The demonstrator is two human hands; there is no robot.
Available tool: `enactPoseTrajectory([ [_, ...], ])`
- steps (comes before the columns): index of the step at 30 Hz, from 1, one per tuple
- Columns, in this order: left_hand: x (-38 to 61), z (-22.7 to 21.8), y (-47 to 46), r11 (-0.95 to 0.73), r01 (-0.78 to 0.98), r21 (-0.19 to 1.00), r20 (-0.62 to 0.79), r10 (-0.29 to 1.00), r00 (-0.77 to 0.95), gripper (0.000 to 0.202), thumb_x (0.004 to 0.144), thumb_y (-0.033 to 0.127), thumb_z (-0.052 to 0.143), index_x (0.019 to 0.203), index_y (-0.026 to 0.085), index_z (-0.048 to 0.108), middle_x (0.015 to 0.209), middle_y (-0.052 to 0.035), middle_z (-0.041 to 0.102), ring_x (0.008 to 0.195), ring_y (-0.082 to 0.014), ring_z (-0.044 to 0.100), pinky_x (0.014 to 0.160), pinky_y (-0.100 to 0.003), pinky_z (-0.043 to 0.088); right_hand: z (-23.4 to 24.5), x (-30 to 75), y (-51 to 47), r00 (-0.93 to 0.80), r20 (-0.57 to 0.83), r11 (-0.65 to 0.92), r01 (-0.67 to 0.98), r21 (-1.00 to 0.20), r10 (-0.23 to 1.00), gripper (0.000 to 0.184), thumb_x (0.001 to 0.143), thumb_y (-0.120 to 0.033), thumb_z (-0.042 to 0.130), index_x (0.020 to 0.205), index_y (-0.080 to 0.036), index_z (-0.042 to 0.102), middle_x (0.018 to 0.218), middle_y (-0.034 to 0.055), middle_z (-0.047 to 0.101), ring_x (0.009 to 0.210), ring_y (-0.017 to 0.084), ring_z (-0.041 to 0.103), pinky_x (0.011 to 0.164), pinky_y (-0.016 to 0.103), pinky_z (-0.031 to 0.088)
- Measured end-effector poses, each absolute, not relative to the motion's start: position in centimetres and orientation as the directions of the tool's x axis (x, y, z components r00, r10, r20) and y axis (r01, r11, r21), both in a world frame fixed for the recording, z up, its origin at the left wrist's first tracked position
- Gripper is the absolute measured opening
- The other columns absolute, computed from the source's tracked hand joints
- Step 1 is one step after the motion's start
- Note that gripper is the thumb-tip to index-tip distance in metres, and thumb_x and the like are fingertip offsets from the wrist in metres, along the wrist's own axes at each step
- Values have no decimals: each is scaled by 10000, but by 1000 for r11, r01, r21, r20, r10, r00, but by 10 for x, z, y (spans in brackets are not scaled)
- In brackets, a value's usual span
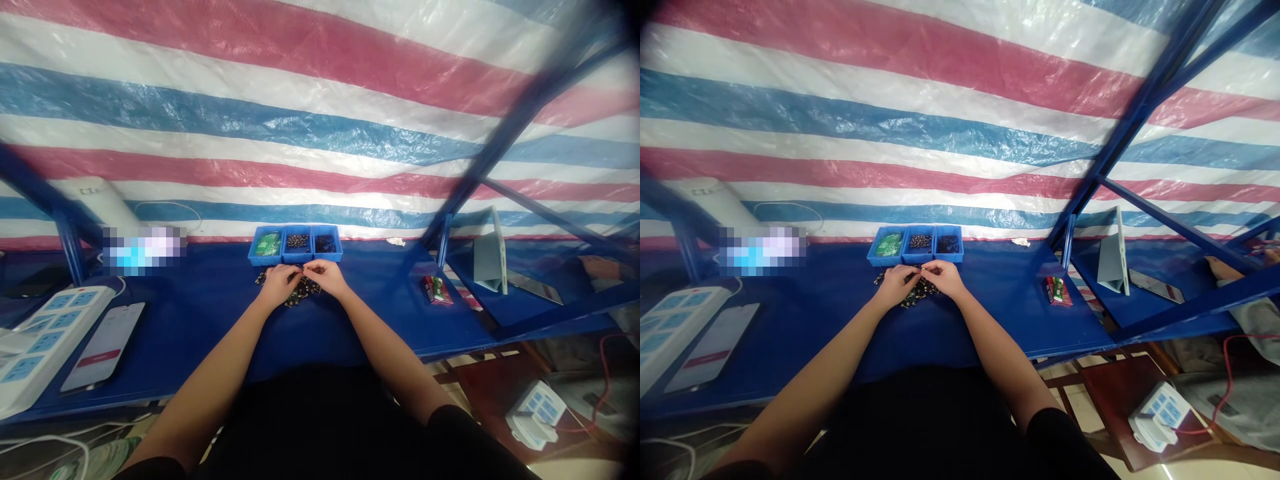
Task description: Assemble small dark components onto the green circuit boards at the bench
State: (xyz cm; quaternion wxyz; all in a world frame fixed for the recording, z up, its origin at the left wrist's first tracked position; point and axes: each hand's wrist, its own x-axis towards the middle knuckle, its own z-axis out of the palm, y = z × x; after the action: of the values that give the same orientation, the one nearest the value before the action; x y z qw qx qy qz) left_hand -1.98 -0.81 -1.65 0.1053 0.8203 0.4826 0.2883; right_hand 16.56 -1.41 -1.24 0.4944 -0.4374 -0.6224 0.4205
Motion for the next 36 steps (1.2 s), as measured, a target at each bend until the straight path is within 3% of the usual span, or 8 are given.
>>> enactPoseTrajectory([
  [3, -20, -15, -9, -515, 734, 443, 363, 851, 378, 251, 925, 401, 456, 960, 275, 671, 1030, -30, 708, 1013, -238, 589, 895, -410, 353, -11, 161, -10, -125, 176, 171, -50, -984, 977, 437, 700, -433, 740, 1041, -163, 690, 905, 79, 733, 714, 186, 678, 682, 337, 572],
  [7, -20, -14, -10, -515, 733, 443, 360, 852, 381, 247, 924, 389, 457, 967, 269, 669, 1028, -33, 709, 1006, -236, 588, 901, -412, 349, -7, 156, -6, -103, 243, 205, -286, -936, 965, 662, 757, -404, 708, 1362, -279, 470, 1350, 75, 563, 1044, 213, 654, 857, 381, 562],
  [9, -20, -14, -10, -518, 731, 444, 362, 850, 382, 240, 922, 383, 459, 960, 273, 668, 1031, -27, 709, 1005, -234, 589, 901, -412, 348, -8, 160, -4, -94, 257, 232, -216, -948, 962, 620, 788, -390, 677, 1363, -290, 468, 1370, 64, 547, 1071, 211, 641, 864, 385, 559],
  [13, -19, -12, -10, -513, 734, 444, 357, 853, 380, 237, 917, 384, 464, 943, 278, 674, 1029, -25, 711, 1008, -241, 590, 896, -412, 348, -15, 176, -4, -85, 319, 330, 267, -906, 944, 220, 839, -292, 600, 1007, -201, 708, 962, 59, 732, 877, 191, 673, 850, 360, 537],
  [17, -19, -11, -10, -514, 731, 449, 357, 853, 381, 230, 913, 381, 472, 931, 285, 680, 1019, -16, 714, 1005, -239, 593, 895, -409, 349, -18, 185, -5, -225, 358, 423, 505, -752, 906, 205, 825, -187, 582, 971, -208, 725, 914, 41, 722, 775, 164, 644, 775, 314, 515],
  [21, -20, -12, -9, -511, 734, 448, 352, 855, 380, 225, 907, 385, 482, 934, 286, 682, 1027, -12, 714, 1010, -234, 590, 898, -411, 348, -15, 181, -6, -352, 379, 518, 566, -641, 856, 208, 819, -161, 605, 974, -207, 736, 898, 54, 704, 828, 177, 615, 806, 322, 480],
  [26, -20, -14, -9, -511, 733, 448, 347, 855, 384, 220, 906, 379, 481, 942, 291, 679, 1035, -6, 717, 1027, -236, 584, 907, -419, 343, -20, 174, -4, -355, 395, 530, 610, -589, 847, 140, 838, -215, 631, 917, -214, 746, 849, 58, 684, 882, 200, 594, 875, 363, 433],
  [36, -21, -11, -10, -507, 720, 473, 324, 860, 393, 239, 900, 410, 486, 951, 310, 698, 1020, -4, 723, 1043, -245, 575, 926, -436, 331, -17, 174, -8, -335, 370, 499, 611, -615, 867, 72, 817, -208, 656, 876, -200, 697, 860, 41, 678, 820, 185, 569, 794, 327, 430],
])
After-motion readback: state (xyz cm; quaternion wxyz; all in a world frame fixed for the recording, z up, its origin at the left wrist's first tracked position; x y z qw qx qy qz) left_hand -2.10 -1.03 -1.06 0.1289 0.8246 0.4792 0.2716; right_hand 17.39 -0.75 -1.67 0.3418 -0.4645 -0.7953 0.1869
